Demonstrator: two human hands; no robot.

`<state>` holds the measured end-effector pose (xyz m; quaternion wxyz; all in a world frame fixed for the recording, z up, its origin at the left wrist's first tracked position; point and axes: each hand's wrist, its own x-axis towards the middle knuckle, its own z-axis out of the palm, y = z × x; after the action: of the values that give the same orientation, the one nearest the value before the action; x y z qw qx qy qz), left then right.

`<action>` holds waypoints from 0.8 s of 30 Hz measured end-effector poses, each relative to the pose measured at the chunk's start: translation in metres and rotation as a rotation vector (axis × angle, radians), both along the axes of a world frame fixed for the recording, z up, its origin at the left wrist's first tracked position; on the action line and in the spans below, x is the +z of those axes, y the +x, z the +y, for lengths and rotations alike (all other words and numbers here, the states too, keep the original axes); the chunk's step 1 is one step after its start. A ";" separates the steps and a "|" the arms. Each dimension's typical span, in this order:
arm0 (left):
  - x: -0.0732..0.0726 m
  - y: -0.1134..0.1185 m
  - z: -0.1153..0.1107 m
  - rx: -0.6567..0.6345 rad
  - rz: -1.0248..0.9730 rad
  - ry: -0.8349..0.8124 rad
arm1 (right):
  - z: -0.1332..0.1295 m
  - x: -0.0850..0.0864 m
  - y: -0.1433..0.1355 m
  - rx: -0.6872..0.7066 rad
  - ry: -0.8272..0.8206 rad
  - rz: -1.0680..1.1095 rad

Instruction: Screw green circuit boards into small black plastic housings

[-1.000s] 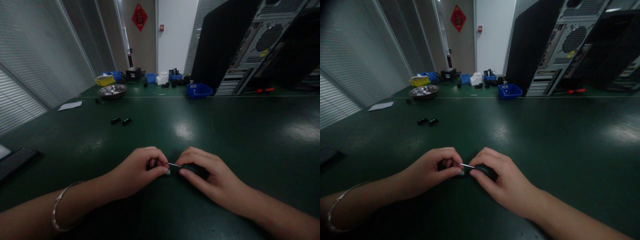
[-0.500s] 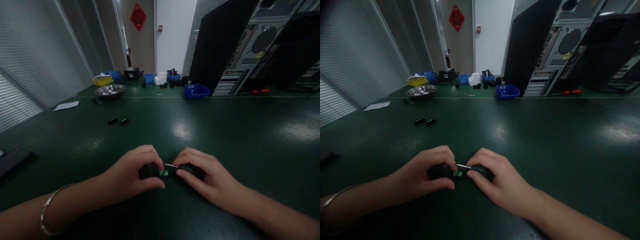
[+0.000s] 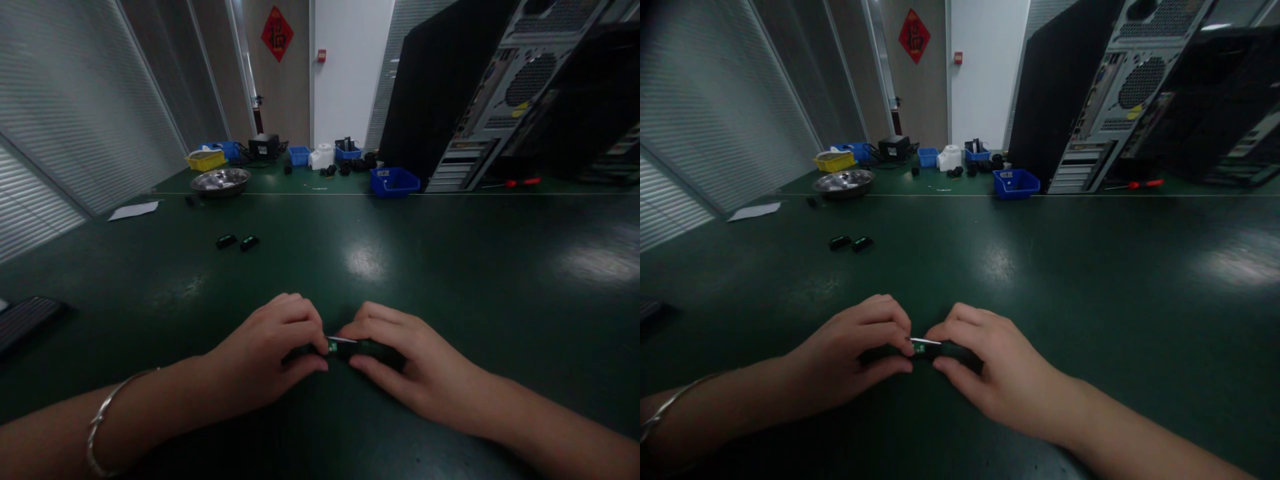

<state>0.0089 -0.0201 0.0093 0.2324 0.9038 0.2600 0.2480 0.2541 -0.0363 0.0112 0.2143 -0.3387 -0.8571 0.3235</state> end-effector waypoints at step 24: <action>0.009 0.000 -0.005 -0.201 0.117 0.698 | -0.004 0.002 0.003 0.139 0.414 -0.344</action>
<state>0.0088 -0.0250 0.0187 -0.0821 0.9623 0.0827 0.2457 0.2574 -0.0402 0.0135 0.1076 -0.2781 -0.9500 0.0931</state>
